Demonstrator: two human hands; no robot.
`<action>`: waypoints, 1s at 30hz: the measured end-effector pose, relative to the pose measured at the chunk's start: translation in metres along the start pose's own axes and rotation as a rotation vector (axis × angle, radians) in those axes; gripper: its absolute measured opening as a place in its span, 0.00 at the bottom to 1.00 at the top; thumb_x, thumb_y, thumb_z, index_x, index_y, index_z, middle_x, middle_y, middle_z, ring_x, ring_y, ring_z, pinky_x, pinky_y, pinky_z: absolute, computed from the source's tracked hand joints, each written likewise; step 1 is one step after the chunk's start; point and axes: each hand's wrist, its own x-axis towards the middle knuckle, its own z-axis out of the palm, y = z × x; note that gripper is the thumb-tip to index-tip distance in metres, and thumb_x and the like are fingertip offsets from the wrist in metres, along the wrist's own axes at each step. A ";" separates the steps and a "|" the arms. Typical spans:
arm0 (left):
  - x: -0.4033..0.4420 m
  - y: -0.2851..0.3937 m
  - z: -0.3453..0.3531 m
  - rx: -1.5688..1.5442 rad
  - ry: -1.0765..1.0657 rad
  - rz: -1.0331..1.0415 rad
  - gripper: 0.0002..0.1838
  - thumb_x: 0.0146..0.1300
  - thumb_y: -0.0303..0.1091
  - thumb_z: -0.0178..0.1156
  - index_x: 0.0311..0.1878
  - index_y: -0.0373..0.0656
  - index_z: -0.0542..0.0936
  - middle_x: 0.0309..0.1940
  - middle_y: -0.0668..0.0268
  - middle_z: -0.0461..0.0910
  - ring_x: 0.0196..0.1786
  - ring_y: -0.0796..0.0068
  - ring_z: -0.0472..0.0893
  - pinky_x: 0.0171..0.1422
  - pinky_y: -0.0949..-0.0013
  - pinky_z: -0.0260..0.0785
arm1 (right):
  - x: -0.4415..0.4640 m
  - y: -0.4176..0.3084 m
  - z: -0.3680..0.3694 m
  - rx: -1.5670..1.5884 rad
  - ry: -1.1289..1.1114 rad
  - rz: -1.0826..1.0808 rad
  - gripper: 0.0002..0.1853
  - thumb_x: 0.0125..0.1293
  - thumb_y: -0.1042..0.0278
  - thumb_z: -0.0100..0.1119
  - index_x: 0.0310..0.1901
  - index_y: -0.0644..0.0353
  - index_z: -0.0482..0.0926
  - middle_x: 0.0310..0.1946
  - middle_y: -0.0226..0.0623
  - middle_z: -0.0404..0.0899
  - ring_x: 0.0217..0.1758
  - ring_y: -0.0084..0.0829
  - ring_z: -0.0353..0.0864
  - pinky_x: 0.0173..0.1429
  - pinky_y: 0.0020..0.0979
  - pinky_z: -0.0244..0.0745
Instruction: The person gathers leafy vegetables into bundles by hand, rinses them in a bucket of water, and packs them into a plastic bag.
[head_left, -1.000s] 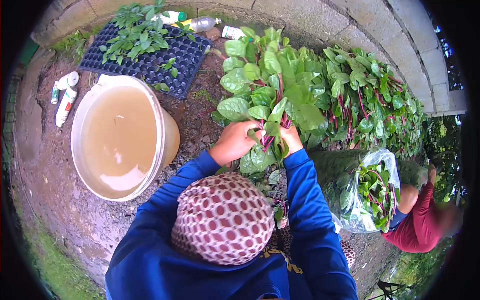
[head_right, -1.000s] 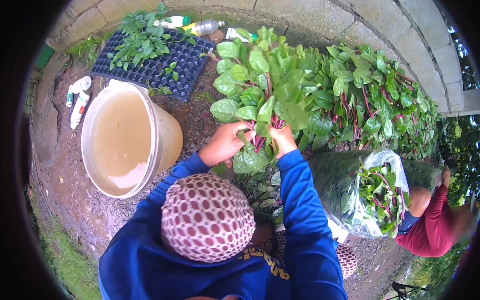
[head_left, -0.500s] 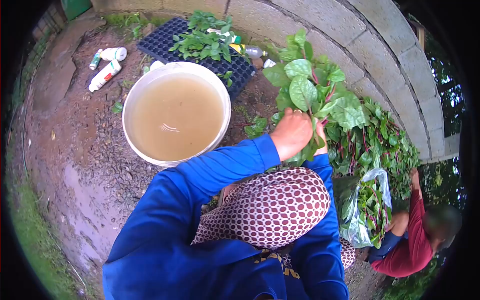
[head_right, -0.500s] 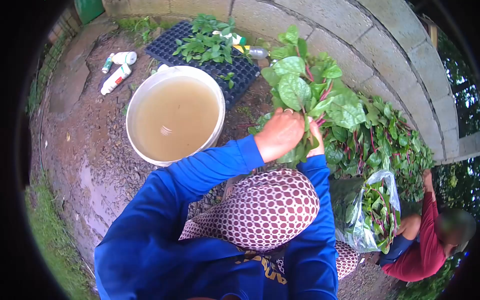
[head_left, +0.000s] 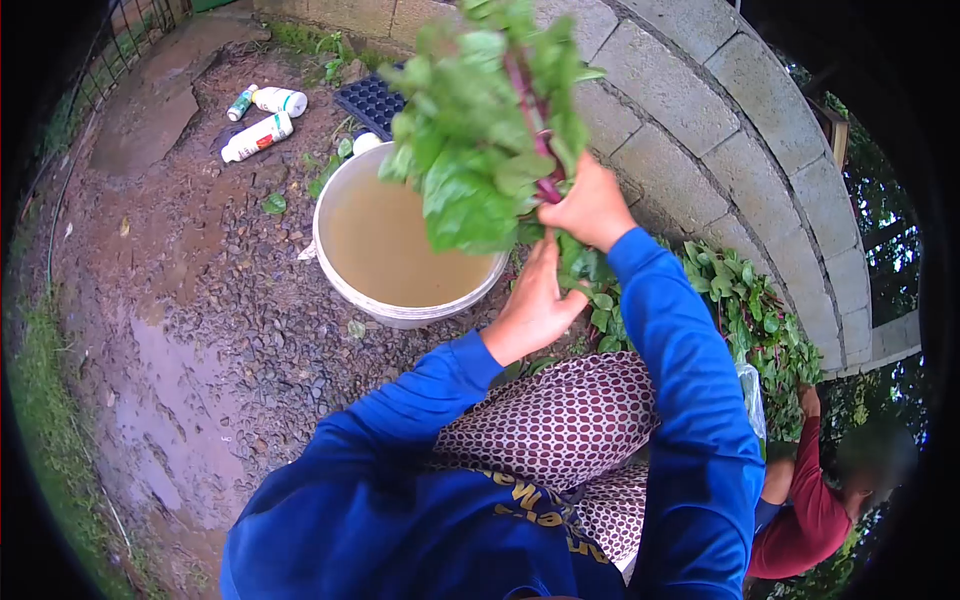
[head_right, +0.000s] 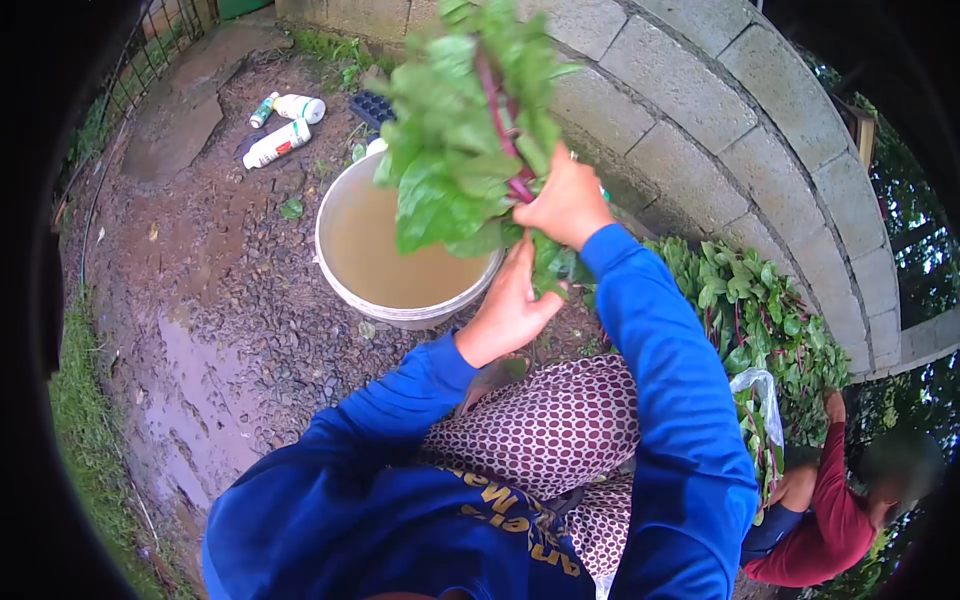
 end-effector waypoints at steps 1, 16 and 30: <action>-0.009 -0.008 -0.007 0.032 0.020 -0.070 0.34 0.55 0.30 0.57 0.63 0.26 0.58 0.56 0.46 0.68 0.59 0.56 0.70 0.61 0.65 0.63 | 0.004 -0.017 0.017 -0.154 -0.119 -0.033 0.43 0.38 0.63 0.70 0.59 0.65 0.64 0.31 0.54 0.81 0.36 0.54 0.81 0.45 0.44 0.78; -0.046 -0.040 -0.002 -1.339 0.199 -0.494 0.14 0.68 0.34 0.49 0.51 0.37 0.73 0.46 0.60 0.78 0.46 0.68 0.79 0.53 0.63 0.73 | 0.026 -0.046 0.151 -0.782 -0.852 -0.205 0.41 0.34 0.67 0.75 0.57 0.52 0.73 0.41 0.40 0.83 0.45 0.41 0.83 0.48 0.40 0.78; -0.044 -0.020 0.050 -1.342 0.110 -0.389 0.14 0.68 0.33 0.49 0.55 0.39 0.71 0.48 0.65 0.77 0.49 0.72 0.78 0.54 0.65 0.72 | 0.003 0.014 0.087 -0.374 -0.816 0.083 0.52 0.36 0.60 0.73 0.67 0.52 0.58 0.51 0.55 0.75 0.48 0.54 0.79 0.51 0.44 0.75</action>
